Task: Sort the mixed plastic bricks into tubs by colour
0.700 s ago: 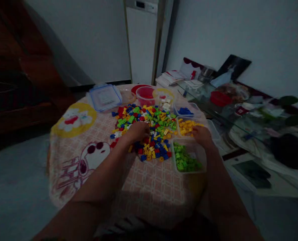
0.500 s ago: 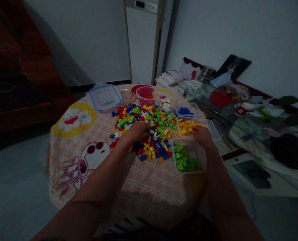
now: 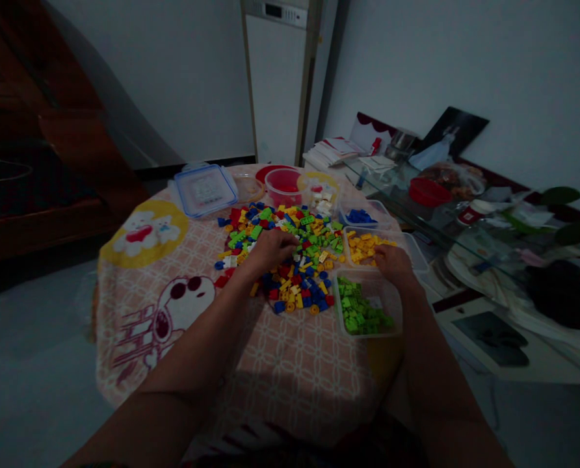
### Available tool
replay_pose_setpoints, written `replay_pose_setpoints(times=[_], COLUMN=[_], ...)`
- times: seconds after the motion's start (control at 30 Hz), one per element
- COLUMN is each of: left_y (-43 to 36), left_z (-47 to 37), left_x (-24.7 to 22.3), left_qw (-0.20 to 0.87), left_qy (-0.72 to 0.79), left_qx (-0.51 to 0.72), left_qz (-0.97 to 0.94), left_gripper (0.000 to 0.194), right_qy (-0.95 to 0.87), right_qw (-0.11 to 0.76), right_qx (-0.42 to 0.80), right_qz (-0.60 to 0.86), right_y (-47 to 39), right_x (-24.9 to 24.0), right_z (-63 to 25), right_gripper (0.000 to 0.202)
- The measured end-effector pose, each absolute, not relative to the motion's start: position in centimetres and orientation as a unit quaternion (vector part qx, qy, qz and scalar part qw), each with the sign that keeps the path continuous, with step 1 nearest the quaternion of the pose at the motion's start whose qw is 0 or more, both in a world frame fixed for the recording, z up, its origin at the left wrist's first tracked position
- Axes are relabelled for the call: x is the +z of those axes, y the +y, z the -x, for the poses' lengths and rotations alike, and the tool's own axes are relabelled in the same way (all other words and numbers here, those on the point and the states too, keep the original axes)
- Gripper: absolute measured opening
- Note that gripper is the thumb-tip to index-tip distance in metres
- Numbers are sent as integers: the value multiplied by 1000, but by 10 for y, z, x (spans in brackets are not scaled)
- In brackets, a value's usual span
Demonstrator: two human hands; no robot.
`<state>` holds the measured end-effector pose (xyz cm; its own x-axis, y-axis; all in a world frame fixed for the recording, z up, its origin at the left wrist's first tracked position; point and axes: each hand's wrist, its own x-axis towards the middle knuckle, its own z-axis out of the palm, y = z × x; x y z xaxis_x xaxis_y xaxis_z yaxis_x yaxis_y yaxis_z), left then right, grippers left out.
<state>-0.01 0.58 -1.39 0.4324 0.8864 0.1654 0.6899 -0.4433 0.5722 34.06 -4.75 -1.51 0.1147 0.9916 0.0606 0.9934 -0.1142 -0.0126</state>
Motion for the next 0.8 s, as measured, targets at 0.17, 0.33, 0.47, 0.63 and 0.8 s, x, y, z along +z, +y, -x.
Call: replay_pose_setpoints(times=[0.17,0.33,0.47,0.63,0.8], left_y=[-14,-44,-65,-61,-29], left_z=[-30,-64,-83,-79,-48], left_x=[-14,-19,-22,-19,-13], left_qw=[240,272,288,269,211], left_qy=[394,293,234,243,380], left_qx=[283,313,314,322,321], left_qz=[-841,-861,-874,-875,-841], left_gripper=[26,24,22,25,23], right_qy=[-667,-667,-665,-666,-673], right_qw=[28,21,27,27,31], right_qx=[-19,-16,-16,-10,-20], right_qz=[745,745,746,745,739], right_y=[-49,-49,-49,-50,-50], right_x=[-14,-12,-12,-11,-12], right_z=[-339,-339,-338,-338,-338], right_gripper=[37,35,35,35,36])
